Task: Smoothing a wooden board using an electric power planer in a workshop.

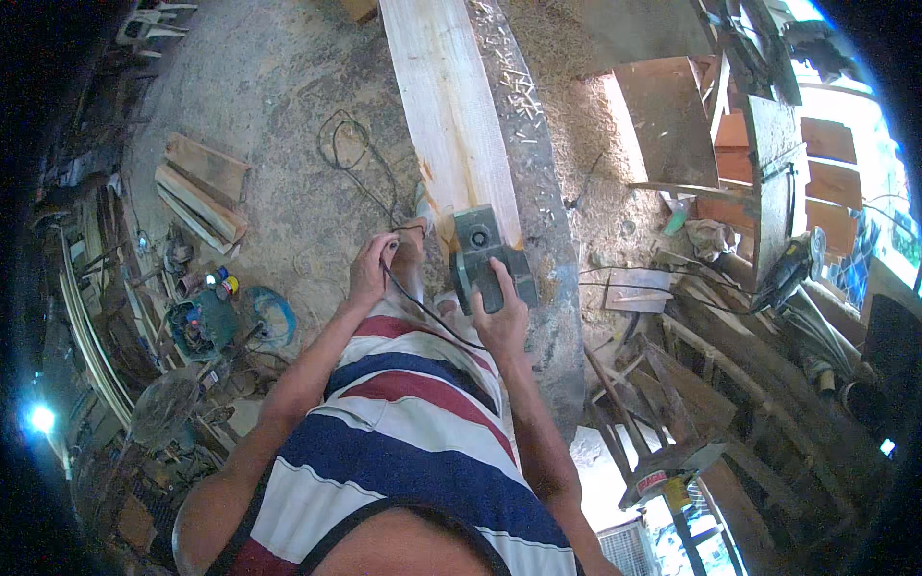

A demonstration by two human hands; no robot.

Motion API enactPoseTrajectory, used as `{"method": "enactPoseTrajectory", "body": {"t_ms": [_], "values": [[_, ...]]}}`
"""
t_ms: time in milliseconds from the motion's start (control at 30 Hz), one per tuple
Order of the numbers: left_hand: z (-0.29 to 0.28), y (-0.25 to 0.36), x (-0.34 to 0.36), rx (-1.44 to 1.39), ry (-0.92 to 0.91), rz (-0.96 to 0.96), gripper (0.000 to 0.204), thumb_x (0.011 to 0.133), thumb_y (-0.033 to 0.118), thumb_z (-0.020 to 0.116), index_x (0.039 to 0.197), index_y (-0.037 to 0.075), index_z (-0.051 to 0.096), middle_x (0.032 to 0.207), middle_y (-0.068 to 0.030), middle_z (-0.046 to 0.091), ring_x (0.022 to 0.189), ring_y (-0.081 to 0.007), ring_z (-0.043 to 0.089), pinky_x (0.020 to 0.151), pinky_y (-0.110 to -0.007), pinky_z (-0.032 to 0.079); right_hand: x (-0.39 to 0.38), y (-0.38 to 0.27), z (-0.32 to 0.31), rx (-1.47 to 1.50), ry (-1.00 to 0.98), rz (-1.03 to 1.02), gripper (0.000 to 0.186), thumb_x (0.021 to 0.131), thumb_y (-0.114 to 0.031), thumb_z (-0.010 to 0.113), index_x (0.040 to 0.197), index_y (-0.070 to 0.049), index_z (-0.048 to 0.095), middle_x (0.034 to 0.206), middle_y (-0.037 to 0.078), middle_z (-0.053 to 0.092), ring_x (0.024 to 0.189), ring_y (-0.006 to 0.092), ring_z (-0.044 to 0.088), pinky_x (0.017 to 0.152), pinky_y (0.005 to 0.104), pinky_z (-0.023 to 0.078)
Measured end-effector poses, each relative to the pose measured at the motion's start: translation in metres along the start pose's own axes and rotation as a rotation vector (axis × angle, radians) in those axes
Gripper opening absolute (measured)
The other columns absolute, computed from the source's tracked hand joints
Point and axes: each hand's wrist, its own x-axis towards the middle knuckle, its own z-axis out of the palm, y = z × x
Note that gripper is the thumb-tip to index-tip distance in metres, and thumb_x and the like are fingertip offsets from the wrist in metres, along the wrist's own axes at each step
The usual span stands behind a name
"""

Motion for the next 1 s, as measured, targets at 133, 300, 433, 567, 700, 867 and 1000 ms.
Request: {"method": "enactPoseTrajectory", "body": {"t_ms": [133,300,433,567,700,867,1000], "values": [[0.002,-0.012,0.008,-0.077,0.164,-0.039,0.023,0.107,0.018,0.059,0.126,0.007,0.065,0.113,-0.0227,0.071,0.107,-0.0453,0.069,0.089,-0.051,0.055,0.074,-0.019,0.023,0.003,0.087,-0.257,0.055,0.091,-0.017,0.076,0.143,-0.006,0.061,0.115,0.027,0.076,0.103,0.0384,0.077,0.088,0.0432,0.060],[0.010,-0.037,0.018,-0.163,0.173,-0.271,0.031,0.110,0.031,0.054,0.114,0.003,0.066,0.098,-0.0254,0.071,0.099,-0.0489,0.069,0.083,-0.054,0.053,0.225,-0.084,0.061,-0.040,0.067,-0.347,0.055,0.092,-0.029,0.077,0.141,-0.006,0.065,0.100,0.025,0.078,0.096,0.0414,0.077,0.084,0.0455,0.060],[0.020,-0.051,0.015,-0.207,0.101,-0.471,0.044,0.110,0.041,0.052,0.103,0.001,0.070,0.097,-0.0267,0.071,0.099,-0.0489,0.068,0.084,-0.054,0.053,0.282,-0.121,0.055,-0.007,-0.005,-0.280,0.057,0.089,-0.031,0.078,0.138,-0.003,0.068,0.097,0.026,0.077,0.094,0.0404,0.076,0.084,0.0459,0.059],[0.025,-0.049,0.006,0.021,-0.045,-0.409,0.046,0.108,0.043,0.054,0.101,0.001,0.073,0.100,-0.0254,0.073,0.104,-0.0476,0.068,0.088,-0.054,0.053,0.229,-0.097,0.012,0.005,0.104,-0.300,0.060,0.090,-0.034,0.079,0.136,0.002,0.068,0.099,0.031,0.076,0.096,0.0371,0.078,0.085,0.0430,0.058],[0.037,-0.023,-0.003,0.202,-0.159,-0.146,0.029,0.103,0.028,0.061,0.117,0.004,0.071,0.119,-0.0280,0.068,0.112,-0.0484,0.066,0.094,-0.054,0.053,0.079,-0.030,-0.057,-0.041,0.077,-0.042,0.064,0.091,-0.027,0.076,0.141,0.009,0.062,0.124,0.026,0.074,0.113,0.0240,0.072,0.099,0.0363,0.055],[0.096,0.020,-0.022,0.115,0.082,0.266,0.055,0.099,0.018,0.062,0.150,0.003,0.046,0.105,-0.0281,0.069,0.100,-0.0499,0.067,0.087,-0.057,0.053,-0.076,0.068,-0.100,-0.236,0.149,0.184,0.064,0.086,-0.027,0.074,0.138,0.009,0.064,0.094,0.019,0.078,0.085,0.0230,0.076,0.078,0.0384,0.057],[0.139,0.036,-0.027,0.074,0.016,-0.047,0.054,0.107,0.039,0.056,0.141,-0.002,0.050,0.124,-0.0344,0.064,0.117,-0.0516,0.063,0.095,-0.056,0.051,-0.123,0.129,-0.104,-0.309,0.203,0.139,0.065,0.086,-0.028,0.074,0.139,0.008,0.064,0.091,0.019,0.078,0.081,0.0232,0.076,0.075,0.0379,0.058]]}}
